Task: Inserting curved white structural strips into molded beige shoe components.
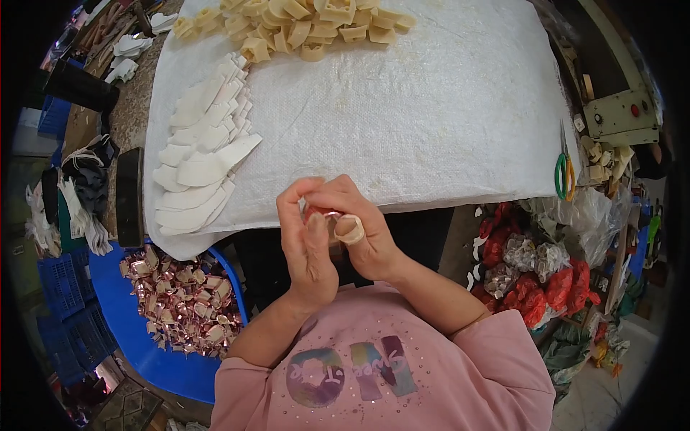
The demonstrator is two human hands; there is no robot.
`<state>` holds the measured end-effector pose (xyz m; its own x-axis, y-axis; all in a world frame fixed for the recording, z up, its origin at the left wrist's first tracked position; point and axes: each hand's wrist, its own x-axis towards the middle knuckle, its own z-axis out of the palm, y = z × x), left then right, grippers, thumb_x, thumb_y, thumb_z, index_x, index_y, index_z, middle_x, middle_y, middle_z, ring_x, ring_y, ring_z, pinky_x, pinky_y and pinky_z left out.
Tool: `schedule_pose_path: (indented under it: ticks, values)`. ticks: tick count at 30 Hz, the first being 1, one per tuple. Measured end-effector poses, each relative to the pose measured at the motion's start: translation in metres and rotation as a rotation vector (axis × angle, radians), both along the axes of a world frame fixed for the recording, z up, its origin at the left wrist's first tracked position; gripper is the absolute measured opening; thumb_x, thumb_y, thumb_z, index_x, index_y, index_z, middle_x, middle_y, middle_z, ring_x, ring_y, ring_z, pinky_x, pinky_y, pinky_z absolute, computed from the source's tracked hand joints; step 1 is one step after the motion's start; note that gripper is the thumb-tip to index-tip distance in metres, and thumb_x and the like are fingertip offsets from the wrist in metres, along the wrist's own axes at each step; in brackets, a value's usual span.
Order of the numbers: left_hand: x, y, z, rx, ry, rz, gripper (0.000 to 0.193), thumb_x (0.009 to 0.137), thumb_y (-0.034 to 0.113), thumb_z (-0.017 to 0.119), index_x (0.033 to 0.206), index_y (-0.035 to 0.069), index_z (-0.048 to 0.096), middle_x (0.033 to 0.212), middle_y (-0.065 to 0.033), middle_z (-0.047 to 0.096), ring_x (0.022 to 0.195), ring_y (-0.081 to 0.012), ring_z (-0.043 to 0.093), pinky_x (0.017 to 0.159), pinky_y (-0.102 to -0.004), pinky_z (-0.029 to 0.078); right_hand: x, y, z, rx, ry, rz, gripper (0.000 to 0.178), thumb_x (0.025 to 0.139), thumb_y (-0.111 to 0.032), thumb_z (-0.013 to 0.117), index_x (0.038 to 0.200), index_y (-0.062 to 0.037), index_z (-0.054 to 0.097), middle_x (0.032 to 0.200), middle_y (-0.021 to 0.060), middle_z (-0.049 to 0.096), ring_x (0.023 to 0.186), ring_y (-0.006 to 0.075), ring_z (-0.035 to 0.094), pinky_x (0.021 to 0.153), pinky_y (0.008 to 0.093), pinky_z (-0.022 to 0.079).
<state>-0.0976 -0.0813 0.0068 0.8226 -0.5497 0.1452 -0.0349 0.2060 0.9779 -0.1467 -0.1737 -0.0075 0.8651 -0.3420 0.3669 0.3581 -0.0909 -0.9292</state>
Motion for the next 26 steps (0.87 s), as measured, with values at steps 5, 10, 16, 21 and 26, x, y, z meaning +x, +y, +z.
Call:
schedule_pose_path:
  ticks: [5, 10, 16, 21, 26]
  values:
    - [0.005, -0.001, 0.004, -0.019, 0.069, -0.01, 0.038, 0.096, 0.024, 0.035, 0.126, 0.001, 0.035, 0.105, -0.0079, 0.048, 0.09, -0.0111, 0.048, 0.08, -0.0244, 0.039, -0.001, 0.012, 0.008, 0.272, 0.011, -0.027, 0.029, 0.094, -0.019, 0.043, 0.118, -0.0058, 0.052, 0.102, 0.011, 0.054, 0.096, 0.0255, 0.047, 0.087, 0.0349, 0.036]
    - [-0.003, -0.003, 0.003, -0.013, 0.007, 0.038, 0.042, 0.096, 0.027, 0.038, 0.13, 0.001, 0.032, 0.104, -0.0074, 0.048, 0.09, -0.0108, 0.048, 0.081, -0.0267, 0.04, 0.001, 0.01, 0.003, -0.037, -0.047, -0.131, 0.026, 0.093, -0.012, 0.041, 0.116, -0.0048, 0.052, 0.1, 0.0103, 0.053, 0.092, 0.0232, 0.049, 0.084, 0.033, 0.038]
    - [0.011, 0.0, 0.01, -0.157, 0.472, -0.195, 0.058, 0.097, 0.048, 0.027, 0.14, 0.009, 0.022, 0.103, -0.0069, 0.053, 0.086, -0.0137, 0.051, 0.074, -0.0287, 0.044, -0.003, -0.004, 0.012, 0.134, 0.193, -0.002, 0.035, 0.098, -0.025, 0.04, 0.124, -0.0041, 0.049, 0.1, 0.0101, 0.051, 0.081, 0.0185, 0.052, 0.071, 0.0273, 0.043]
    - [0.02, 0.005, 0.001, -0.36, 0.464, -0.324, 0.06, 0.097, 0.05, 0.02, 0.144, 0.012, 0.016, 0.096, -0.006, 0.055, 0.072, -0.0168, 0.053, 0.058, -0.0279, 0.043, -0.004, -0.015, 0.023, 0.207, 0.215, -0.098, 0.034, 0.095, -0.024, 0.047, 0.122, -0.0035, 0.05, 0.093, 0.0083, 0.05, 0.065, 0.016, 0.055, 0.055, 0.0299, 0.045]
    - [0.018, 0.013, 0.006, 0.231, -0.233, -0.209, 0.084, 0.086, 0.069, 0.028, 0.146, 0.013, 0.011, 0.117, -0.0127, 0.046, 0.089, -0.02, 0.052, 0.075, -0.0311, 0.044, -0.004, -0.03, 0.042, -0.501, 0.394, -0.117, 0.035, 0.079, -0.028, 0.068, 0.102, -0.0051, 0.057, 0.079, 0.0105, 0.052, 0.068, 0.0244, 0.056, 0.063, 0.0376, 0.045]
